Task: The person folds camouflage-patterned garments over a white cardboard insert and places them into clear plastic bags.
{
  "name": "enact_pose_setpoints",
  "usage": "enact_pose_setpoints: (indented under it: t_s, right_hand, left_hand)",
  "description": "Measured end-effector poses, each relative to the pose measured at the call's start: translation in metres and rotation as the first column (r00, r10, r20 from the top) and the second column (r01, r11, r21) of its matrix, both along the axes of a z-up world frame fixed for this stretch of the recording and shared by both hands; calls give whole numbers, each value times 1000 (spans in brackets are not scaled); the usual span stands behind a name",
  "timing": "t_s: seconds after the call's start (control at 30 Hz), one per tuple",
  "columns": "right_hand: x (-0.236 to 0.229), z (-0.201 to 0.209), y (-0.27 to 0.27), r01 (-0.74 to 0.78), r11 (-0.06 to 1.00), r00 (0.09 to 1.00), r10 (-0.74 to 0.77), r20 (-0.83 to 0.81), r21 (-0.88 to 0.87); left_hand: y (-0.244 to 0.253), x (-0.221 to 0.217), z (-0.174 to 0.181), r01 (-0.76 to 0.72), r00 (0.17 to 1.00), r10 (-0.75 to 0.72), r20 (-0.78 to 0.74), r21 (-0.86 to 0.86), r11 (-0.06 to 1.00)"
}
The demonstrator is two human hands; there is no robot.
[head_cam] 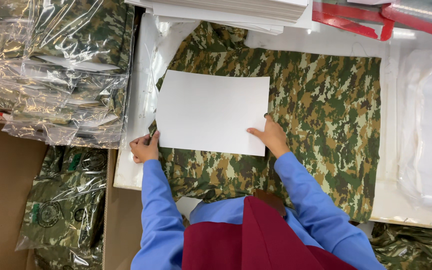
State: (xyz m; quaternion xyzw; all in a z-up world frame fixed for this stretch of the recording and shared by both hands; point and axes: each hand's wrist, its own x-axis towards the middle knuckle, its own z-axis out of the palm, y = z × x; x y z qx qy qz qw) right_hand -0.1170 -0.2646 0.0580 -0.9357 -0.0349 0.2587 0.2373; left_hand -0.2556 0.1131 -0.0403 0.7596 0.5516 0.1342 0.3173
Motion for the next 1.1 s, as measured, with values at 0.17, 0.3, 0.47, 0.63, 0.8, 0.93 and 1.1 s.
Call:
enact_pose_setpoints:
  t_s: [0.17,0.3,0.47,0.63,0.8,0.93,1.1]
  right_hand:
    - [2,-24,-3,44,994,987,-27,-156,104]
    - [3,-27,-5,-6,999,983,15,-185,53]
    - [1,-16,-3,-60,998,983,61,-175,13]
    - [2,-14,1,-152,983,981,137,-135,-103]
    - [0,-25,-3,-127,970,991,134,23,-208]
    - [-15,-15,-2,29,998,972,-15,234,-54]
    - [-22,-63,2,-340,915,632,394,668,-218]
  left_hand:
    - [7,-8,6,31,999,-31,9,-105,994]
    - [1,-8,18,-41,996,50,75,-115,993]
    - [-2,-7,20,-96,993,100,55,-65,993]
    - [7,-10,17,-77,996,80,41,-85,993]
    - [14,-15,15,9,995,3,103,-110,994]
    - [-29,-61,3,-54,964,59,259,-30,998]
    - [-122,-154,4,-298,910,282,303,5,955]
